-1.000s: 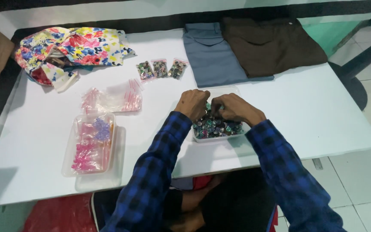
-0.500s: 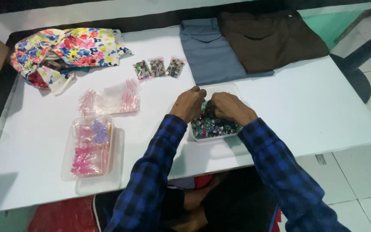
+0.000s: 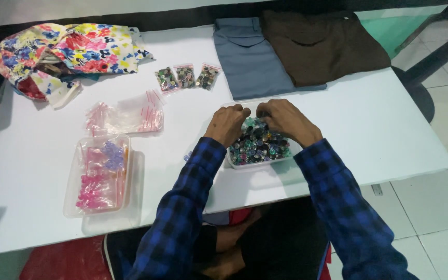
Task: The person sorts colorful buttons from a plastic container into small ziplock bags. They pick buttons by hand, place them into the bags, and seal them on the table.
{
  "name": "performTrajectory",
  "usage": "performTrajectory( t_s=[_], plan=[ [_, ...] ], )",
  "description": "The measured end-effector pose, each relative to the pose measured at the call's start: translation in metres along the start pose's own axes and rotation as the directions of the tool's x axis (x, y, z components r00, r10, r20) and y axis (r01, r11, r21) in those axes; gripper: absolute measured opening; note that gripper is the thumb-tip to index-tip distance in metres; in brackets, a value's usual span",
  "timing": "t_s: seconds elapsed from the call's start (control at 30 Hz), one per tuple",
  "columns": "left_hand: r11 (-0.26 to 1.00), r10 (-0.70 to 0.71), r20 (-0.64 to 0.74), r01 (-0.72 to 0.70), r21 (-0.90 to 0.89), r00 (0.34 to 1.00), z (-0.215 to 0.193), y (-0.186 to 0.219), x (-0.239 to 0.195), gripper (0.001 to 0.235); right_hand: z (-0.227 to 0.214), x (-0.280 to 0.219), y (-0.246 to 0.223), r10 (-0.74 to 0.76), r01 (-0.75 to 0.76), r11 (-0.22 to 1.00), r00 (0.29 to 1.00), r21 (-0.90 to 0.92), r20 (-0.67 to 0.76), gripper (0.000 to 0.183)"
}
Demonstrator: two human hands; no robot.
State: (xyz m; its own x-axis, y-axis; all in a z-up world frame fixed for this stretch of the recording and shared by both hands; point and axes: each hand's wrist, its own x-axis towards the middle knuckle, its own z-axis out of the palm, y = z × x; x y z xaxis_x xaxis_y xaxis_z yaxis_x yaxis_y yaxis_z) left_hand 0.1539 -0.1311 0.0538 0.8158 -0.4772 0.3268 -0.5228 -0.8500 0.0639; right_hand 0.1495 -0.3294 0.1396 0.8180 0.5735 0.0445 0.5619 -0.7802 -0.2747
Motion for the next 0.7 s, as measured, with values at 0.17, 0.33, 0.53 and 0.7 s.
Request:
performTrajectory(
  t_s=[0.17, 0.33, 0.53, 0.7],
  plan=[
    [0.996, 0.048, -0.151, -0.036, 0.083, 0.987, -0.006, 0.002, -0.002, 0.018, 0.041, 0.012, 0.006, 0.006, -0.009, 0.997, 0.999, -0.073, -0.038, 0.021],
    [0.998, 0.004, -0.288, 0.012, 0.054, 0.958, 0.007, -0.004, -0.004, 0.016, 0.058, 0.024, -0.008, 0.015, -0.015, 1.000, 1.000, -0.006, -0.018, 0.021],
    [0.998, -0.008, -0.160, 0.019, 0.066, 0.987, -0.001, 0.001, -0.006, 0.020, 0.065, 0.028, 0.016, 0.039, -0.033, 0.998, 0.993, -0.055, 0.116, 0.022],
    [0.996, -0.080, -0.125, 0.076, -0.038, 0.989, 0.025, -0.005, -0.002, 0.013, 0.019, 0.013, -0.017, 0.118, -0.076, 0.980, 0.967, -0.186, 0.225, 0.024]
  ],
)
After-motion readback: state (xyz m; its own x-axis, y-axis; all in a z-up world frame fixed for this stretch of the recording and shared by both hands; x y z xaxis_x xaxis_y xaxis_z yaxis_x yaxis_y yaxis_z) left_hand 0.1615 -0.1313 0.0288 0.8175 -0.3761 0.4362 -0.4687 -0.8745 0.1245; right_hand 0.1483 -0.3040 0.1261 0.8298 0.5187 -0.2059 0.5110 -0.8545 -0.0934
